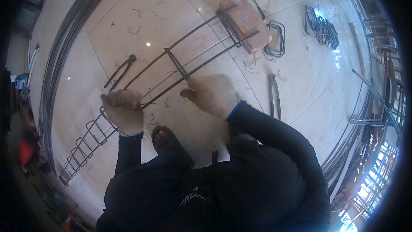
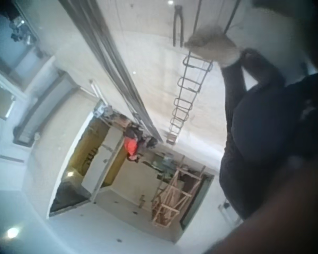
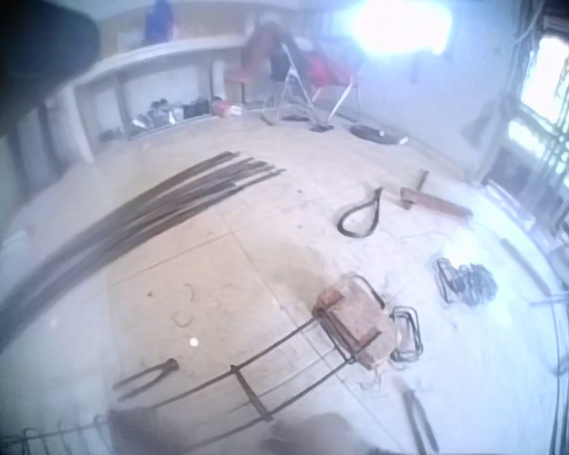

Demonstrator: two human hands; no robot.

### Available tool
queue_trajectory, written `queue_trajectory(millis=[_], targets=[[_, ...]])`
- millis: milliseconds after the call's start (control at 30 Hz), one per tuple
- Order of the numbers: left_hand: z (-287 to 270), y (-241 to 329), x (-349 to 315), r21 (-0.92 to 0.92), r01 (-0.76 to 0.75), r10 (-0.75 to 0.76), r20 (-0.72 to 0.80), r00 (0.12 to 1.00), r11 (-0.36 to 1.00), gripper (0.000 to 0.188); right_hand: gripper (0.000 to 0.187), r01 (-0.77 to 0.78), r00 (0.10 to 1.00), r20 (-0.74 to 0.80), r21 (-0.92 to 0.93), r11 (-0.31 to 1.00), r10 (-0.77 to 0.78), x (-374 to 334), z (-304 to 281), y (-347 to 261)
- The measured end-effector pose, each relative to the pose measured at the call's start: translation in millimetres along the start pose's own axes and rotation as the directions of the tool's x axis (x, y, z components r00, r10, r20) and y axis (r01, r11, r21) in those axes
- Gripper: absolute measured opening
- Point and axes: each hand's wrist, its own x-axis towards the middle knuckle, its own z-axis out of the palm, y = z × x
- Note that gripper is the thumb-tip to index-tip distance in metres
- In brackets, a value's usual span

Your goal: The person assembles a metal rack by placing U-shaped metal pieces onto a ladder-like frame and securing them with wire ties. They use pliers to twist and tighten the wire ties at each joint.

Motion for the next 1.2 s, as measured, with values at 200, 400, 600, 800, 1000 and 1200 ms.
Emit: queue_trajectory(millis=[200,400,600,800,1000,1200], targets=[[-24.2,37.3,28.7,-0.036,-0.147,0.148,0.032,0.988,0.988,0.055,0.028,0.206,0.976,-0.09,0.103,0.973,-0.197,-11.1,-7.7,55.7],[-15.2,44.5,23.4,0.07,-0.147,0.15,-0.042,0.988,0.987,0.055,0.026,0.36,0.93,-0.028,-0.146,0.921,-0.368,-7.7,-29.6,86.0],[-39.7,37.0,-9.4,-0.14,0.172,-0.182,-0.061,0.981,0.975,0.055,0.033,0.355,0.906,-0.203,-0.116,0.928,-0.372,-13.6,-63.6,116.4],[-95.2,26.7,-36.0,0.022,0.34,-0.341,0.051,0.939,0.94,0.051,0.032,0.369,0.914,-0.137,-0.111,0.923,-0.382,-42.8,-80.1,112.8],[-66.4,35.1,-74.2,0.907,0.405,-0.618,-0.387,0.684,-0.12,0.054,0.014,0.531,0.834,0.249,-0.117,0.839,-0.493,-37.1,-102.9,104.5],[22.4,76.5,-49.0,0.833,-0.251,-0.8,-0.32,0.507,-0.493,0.062,0.016,0.719,0.694,0.292,-0.22,0.66,-0.658,-30.0,-136.8,77.7]])
